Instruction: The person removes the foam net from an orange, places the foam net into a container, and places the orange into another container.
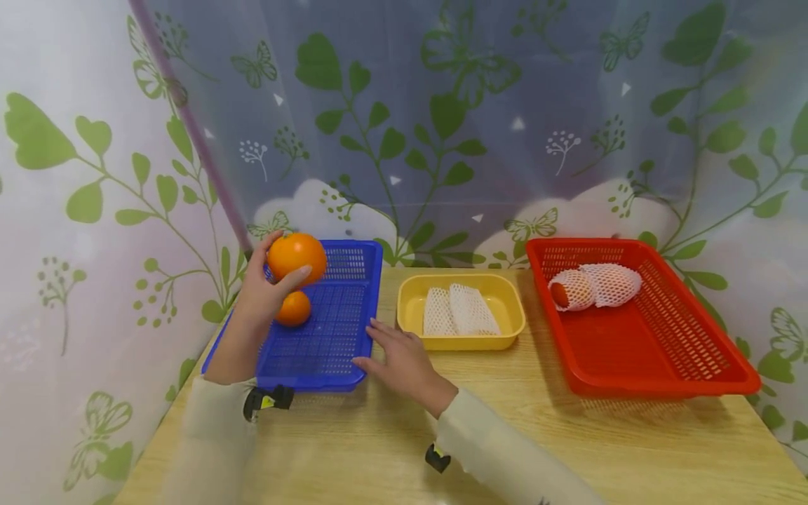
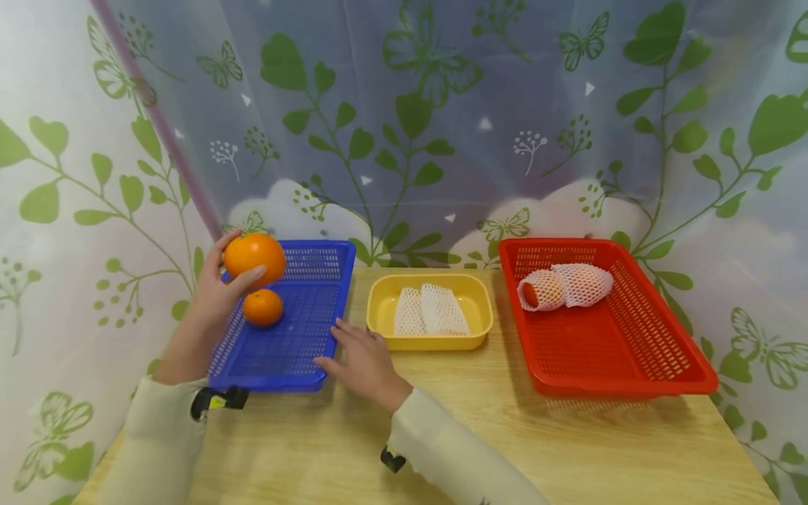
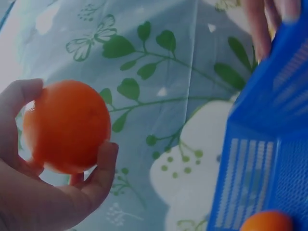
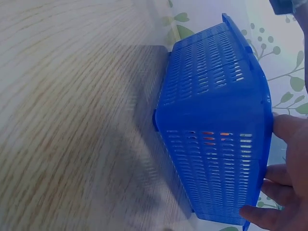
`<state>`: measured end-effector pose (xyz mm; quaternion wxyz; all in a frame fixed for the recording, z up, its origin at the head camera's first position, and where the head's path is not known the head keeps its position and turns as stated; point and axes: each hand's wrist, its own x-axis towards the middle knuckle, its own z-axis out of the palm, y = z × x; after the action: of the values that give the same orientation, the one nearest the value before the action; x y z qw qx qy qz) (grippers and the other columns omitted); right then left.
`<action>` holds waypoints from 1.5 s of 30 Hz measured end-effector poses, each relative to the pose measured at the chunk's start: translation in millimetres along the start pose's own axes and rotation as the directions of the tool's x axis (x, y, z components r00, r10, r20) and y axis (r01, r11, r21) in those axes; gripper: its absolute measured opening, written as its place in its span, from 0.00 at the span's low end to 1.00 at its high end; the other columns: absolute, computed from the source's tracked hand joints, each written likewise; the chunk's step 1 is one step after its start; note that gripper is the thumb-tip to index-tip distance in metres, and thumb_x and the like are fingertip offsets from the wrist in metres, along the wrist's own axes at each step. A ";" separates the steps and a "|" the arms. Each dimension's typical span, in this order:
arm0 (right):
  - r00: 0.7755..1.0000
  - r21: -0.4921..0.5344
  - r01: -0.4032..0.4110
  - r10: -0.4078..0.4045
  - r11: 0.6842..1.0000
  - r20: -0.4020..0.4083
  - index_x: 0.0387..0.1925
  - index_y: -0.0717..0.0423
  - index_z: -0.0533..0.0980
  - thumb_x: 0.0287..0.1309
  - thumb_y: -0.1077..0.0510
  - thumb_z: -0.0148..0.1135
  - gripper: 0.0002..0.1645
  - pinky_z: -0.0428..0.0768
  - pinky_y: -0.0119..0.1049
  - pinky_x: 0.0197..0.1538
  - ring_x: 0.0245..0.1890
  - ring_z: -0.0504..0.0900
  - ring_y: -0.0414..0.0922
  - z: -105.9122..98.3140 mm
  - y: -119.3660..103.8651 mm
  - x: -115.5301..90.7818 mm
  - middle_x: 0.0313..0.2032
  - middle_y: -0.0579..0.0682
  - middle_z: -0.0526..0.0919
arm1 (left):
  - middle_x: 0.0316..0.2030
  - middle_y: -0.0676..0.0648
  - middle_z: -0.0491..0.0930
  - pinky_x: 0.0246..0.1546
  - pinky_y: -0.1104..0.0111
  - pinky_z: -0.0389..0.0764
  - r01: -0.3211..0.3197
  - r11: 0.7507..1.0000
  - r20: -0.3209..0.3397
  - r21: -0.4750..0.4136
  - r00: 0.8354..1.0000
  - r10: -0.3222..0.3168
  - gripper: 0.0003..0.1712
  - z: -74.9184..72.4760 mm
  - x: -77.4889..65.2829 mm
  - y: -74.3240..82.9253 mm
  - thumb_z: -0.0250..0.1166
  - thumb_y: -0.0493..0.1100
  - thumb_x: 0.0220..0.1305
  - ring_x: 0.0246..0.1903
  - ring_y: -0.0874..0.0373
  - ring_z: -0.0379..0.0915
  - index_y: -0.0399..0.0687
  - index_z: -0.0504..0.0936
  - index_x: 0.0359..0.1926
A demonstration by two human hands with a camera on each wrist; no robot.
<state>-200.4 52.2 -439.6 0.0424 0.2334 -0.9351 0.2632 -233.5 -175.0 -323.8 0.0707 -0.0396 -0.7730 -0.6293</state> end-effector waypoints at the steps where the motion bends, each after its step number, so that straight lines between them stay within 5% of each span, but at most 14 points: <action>1: 1.000 -0.006 -0.002 0.002 1.000 0.004 0.66 0.55 0.69 0.62 0.34 0.57 0.40 0.67 0.53 0.64 0.67 0.67 0.48 0.2 -0.2 0.2 0.69 0.49 0.66 | 0.70 0.39 0.49 0.60 0.53 0.70 -0.018 0.998 -0.010 0.066 1.000 0.019 0.45 -1.4 3.3 1.4 0.66 0.46 0.63 0.60 0.43 0.63 0.61 0.51 0.75; 5: 1.000 -0.017 -0.007 0.007 1.000 0.006 0.66 0.56 0.69 0.62 0.34 0.58 0.40 0.68 0.54 0.63 0.67 0.67 0.48 -0.8 -1.6 -0.4 0.69 0.49 0.66 | 0.69 0.35 0.51 0.62 0.44 0.65 -0.072 0.958 -0.029 0.277 0.996 0.084 0.47 -4.9 16.8 4.0 0.70 0.50 0.58 0.60 0.37 0.62 0.53 0.55 0.72; 8: 1.000 -0.020 -0.011 0.011 1.000 0.003 0.66 0.56 0.69 0.62 0.34 0.58 0.40 0.68 0.54 0.63 0.67 0.67 0.47 -1.7 -1.9 -0.8 0.69 0.49 0.66 | 0.68 0.34 0.55 0.60 0.44 0.67 -0.092 0.932 -0.006 0.352 0.995 0.101 0.48 -7.0 26.4 4.6 0.71 0.51 0.58 0.58 0.37 0.65 0.49 0.53 0.72; 14: 1.000 -0.023 -0.006 0.007 1.000 0.010 0.67 0.56 0.68 0.62 0.34 0.56 0.41 0.68 0.53 0.64 0.68 0.66 0.48 -0.1 -0.9 -0.1 0.69 0.49 0.65 | 0.67 0.33 0.60 0.58 0.44 0.70 -0.055 0.890 0.021 0.454 0.998 0.051 0.50 -11.5 47.6 -0.2 0.70 0.53 0.58 0.56 0.36 0.68 0.47 0.51 0.72; 19: 1.000 -0.027 -0.009 0.009 1.000 0.010 0.66 0.56 0.69 0.62 0.35 0.58 0.40 0.69 0.53 0.64 0.67 0.67 0.50 0.1 -1.8 -0.2 0.69 0.50 0.66 | 0.67 0.30 0.60 0.56 0.40 0.69 -0.082 0.829 0.096 0.554 0.995 0.034 0.57 -11.7 68.9 -10.3 0.71 0.54 0.57 0.56 0.34 0.67 0.55 0.43 0.76; 23: 1.000 -0.011 -0.016 0.016 1.000 0.016 0.66 0.57 0.69 0.62 0.35 0.58 0.41 0.68 0.54 0.64 0.67 0.67 0.50 -1.6 -3.4 -0.7 0.69 0.51 0.66 | 0.63 0.28 0.63 0.54 0.41 0.71 -0.110 0.766 0.187 0.633 0.982 -0.014 0.51 -9.7 80.0 -21.4 0.69 0.50 0.57 0.55 0.33 0.65 0.50 0.50 0.75; 28: 0.999 -0.005 -0.031 0.031 1.000 0.035 0.67 0.56 0.68 0.62 0.35 0.58 0.41 0.67 0.54 0.66 0.68 0.66 0.51 -2.8 -4.8 -0.3 0.70 0.50 0.65 | 0.57 0.26 0.63 0.52 0.43 0.72 -0.086 0.719 0.245 0.690 0.962 -0.120 0.43 -3.1 85.4 -35.1 0.67 0.48 0.56 0.53 0.34 0.64 0.43 0.60 0.69; 37: 0.998 -0.014 -0.041 0.041 0.999 0.052 0.68 0.55 0.67 0.62 0.34 0.57 0.41 0.67 0.53 0.65 0.69 0.65 0.49 -3.3 -3.6 1.4 0.70 0.50 0.65 | 0.54 0.31 0.71 0.54 0.46 0.72 -0.021 0.691 0.240 0.722 0.945 -0.223 0.43 19.6 98.1 -65.8 0.70 0.51 0.57 0.50 0.37 0.70 0.38 0.60 0.65; 45: 0.997 -0.014 -0.047 0.047 0.999 0.061 0.68 0.54 0.67 0.63 0.34 0.55 0.41 0.67 0.53 0.66 0.69 0.64 0.48 -4.1 -3.8 -0.7 0.70 0.49 0.63 | 0.56 0.30 0.71 0.55 0.45 0.72 -0.025 0.608 0.241 0.793 0.931 -0.275 0.44 38.9 96.3 -82.8 0.70 0.53 0.55 0.52 0.36 0.70 0.39 0.61 0.66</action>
<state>-198.1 51.7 -434.4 0.0090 0.2190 -0.9429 0.2509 -343.3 -156.6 -396.3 -0.0981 -0.0573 -0.9701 -0.2144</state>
